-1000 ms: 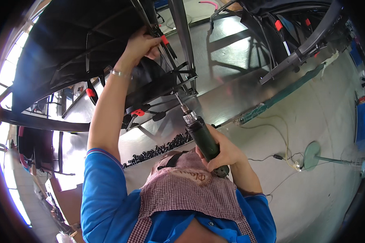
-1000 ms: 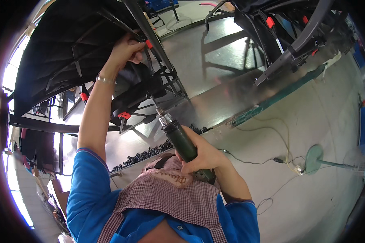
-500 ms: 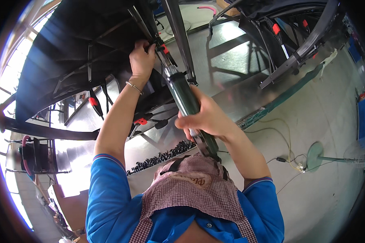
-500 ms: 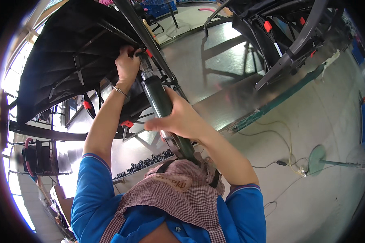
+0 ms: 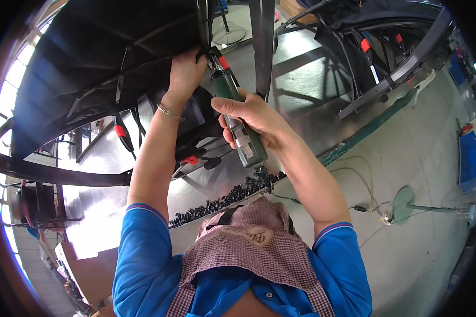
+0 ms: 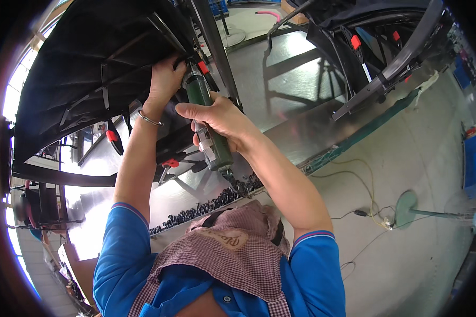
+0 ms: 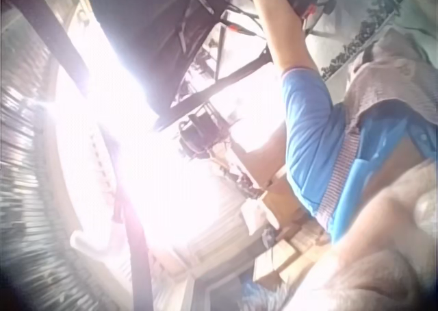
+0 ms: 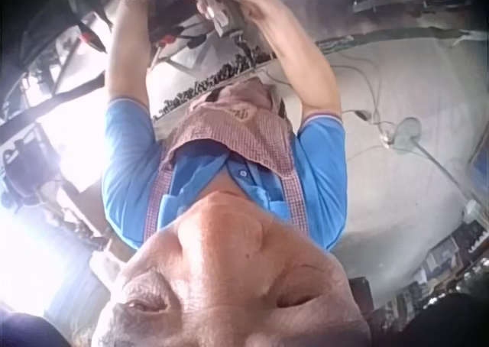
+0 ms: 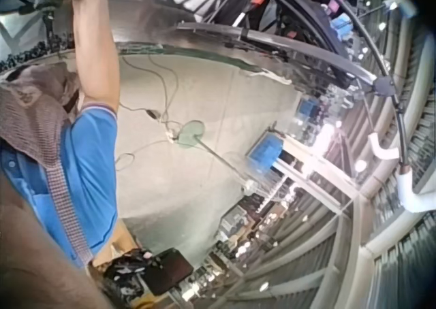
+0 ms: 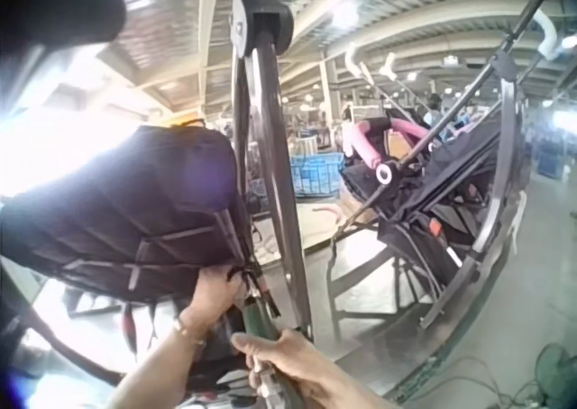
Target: The person uses a corded electric screwdriver to fasten screws into the frame of a stroller. They repeatedly pick up screws from a metal tray, position them, and drive them into place on various parts of the stroller frame.
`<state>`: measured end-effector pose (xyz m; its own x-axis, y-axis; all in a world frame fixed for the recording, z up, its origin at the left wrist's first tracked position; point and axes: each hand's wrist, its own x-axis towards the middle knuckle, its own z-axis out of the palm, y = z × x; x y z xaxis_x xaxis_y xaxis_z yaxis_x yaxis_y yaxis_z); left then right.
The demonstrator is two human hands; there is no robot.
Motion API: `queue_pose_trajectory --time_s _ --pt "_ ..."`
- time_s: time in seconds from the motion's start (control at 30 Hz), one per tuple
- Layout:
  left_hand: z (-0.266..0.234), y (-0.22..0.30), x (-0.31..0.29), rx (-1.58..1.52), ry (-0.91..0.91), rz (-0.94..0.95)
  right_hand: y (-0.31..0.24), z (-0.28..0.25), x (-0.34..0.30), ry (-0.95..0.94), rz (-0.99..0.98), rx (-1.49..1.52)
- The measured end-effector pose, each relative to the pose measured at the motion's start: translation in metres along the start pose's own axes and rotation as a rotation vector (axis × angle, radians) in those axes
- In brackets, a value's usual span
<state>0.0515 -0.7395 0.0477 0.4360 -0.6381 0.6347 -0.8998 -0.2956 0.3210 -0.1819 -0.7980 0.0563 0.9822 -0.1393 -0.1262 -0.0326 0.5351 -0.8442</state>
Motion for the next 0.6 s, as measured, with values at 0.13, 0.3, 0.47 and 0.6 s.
queue_pose_trajectory --time_s 0.13,0.3,0.47,0.6 --pt "-0.002 -0.005 0.001 0.019 -0.035 0.025 0.001 0.0 0.004 -0.017 0.005 0.021" --pt "-0.001 -0.01 0.0 0.038 -0.025 0.086 -0.002 0.001 0.003 0.016 0.008 0.06" --pt "-0.006 -0.008 -0.001 0.008 -0.092 0.064 0.003 -0.001 0.0 0.015 0.014 0.105" --pt "-0.012 -0.006 -0.002 -0.032 -0.13 0.077 0.006 0.0 -0.004 0.005 0.01 0.194"
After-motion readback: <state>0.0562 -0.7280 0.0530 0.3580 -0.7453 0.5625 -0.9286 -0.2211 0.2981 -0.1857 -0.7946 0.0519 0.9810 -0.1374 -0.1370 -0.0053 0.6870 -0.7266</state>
